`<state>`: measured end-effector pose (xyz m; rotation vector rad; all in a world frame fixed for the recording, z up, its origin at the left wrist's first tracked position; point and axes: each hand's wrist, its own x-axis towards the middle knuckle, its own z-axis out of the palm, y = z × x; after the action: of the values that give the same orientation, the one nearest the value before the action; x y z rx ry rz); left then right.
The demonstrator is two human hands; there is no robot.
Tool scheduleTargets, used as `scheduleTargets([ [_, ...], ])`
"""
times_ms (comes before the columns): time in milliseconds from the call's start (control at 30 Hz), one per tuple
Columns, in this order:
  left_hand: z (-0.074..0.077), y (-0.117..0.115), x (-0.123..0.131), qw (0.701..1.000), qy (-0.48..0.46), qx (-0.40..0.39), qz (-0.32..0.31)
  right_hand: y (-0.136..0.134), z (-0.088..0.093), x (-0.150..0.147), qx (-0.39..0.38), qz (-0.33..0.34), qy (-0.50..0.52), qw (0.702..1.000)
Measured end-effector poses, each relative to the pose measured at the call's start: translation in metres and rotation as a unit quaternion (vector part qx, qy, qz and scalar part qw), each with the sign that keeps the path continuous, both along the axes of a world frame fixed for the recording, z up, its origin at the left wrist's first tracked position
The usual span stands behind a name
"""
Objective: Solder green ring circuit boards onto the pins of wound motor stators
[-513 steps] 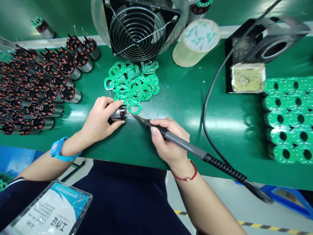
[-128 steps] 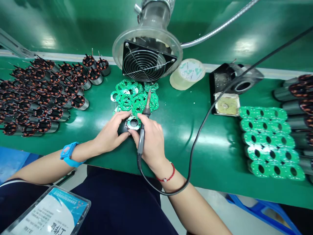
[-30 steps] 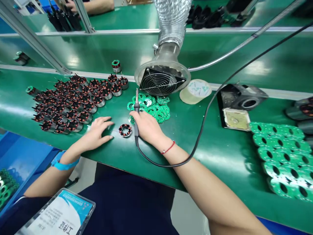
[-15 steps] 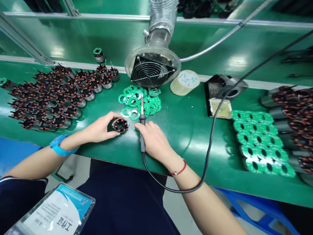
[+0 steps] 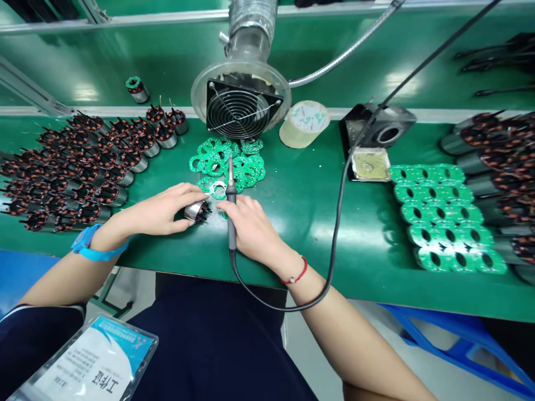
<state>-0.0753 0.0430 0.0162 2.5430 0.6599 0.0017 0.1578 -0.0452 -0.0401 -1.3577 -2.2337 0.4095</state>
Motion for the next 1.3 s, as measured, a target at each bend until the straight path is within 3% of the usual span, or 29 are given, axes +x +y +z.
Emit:
scheduleTargets([
  [133, -0.011, 0.001, -0.003, 0.999, -0.033, -0.015, 0.014, 0.000, -0.003, 0.000, 0.005, -0.058, 0.007, 0.998],
  [333, -0.022, -0.001, -0.003, 0.988, -0.130, -0.054, 0.068, -0.001, 0.004, -0.008, 0.039, -0.014, 0.026, 0.999],
  [467, -0.022, -0.006, 0.001, 0.985, -0.149, -0.018, 0.086, -0.009, 0.010, -0.016, 0.054, -0.030, 0.048, 0.997],
  [667, -0.024, -0.011, 0.006, 0.993, -0.097, 0.048, 0.051, -0.026, 0.015, -0.015, 0.034, -0.062, 0.080, 0.994],
  [833, -0.029, -0.010, 0.005, 0.987, -0.151, 0.048, 0.031, -0.044, 0.020, 0.003, 0.037, -0.168, 0.209, 0.963],
  [900, -0.031, -0.010, 0.007, 0.983, -0.173, 0.053, 0.019, -0.053, 0.016, 0.009, 0.047, -0.205, 0.265, 0.941],
  [1000, -0.035, -0.010, 0.009, 0.980, -0.184, 0.075, 0.005, -0.066, 0.003, 0.012, 0.003, -0.254, 0.318, 0.913],
  [1133, -0.038, -0.010, 0.010, 0.980, -0.178, 0.094, 0.005, -0.074, -0.008, 0.014, -0.050, -0.263, 0.343, 0.900],
  [1300, -0.039, -0.011, 0.011, 0.981, -0.164, 0.099, 0.010, -0.071, -0.006, 0.013, -0.063, -0.261, 0.327, 0.906],
])
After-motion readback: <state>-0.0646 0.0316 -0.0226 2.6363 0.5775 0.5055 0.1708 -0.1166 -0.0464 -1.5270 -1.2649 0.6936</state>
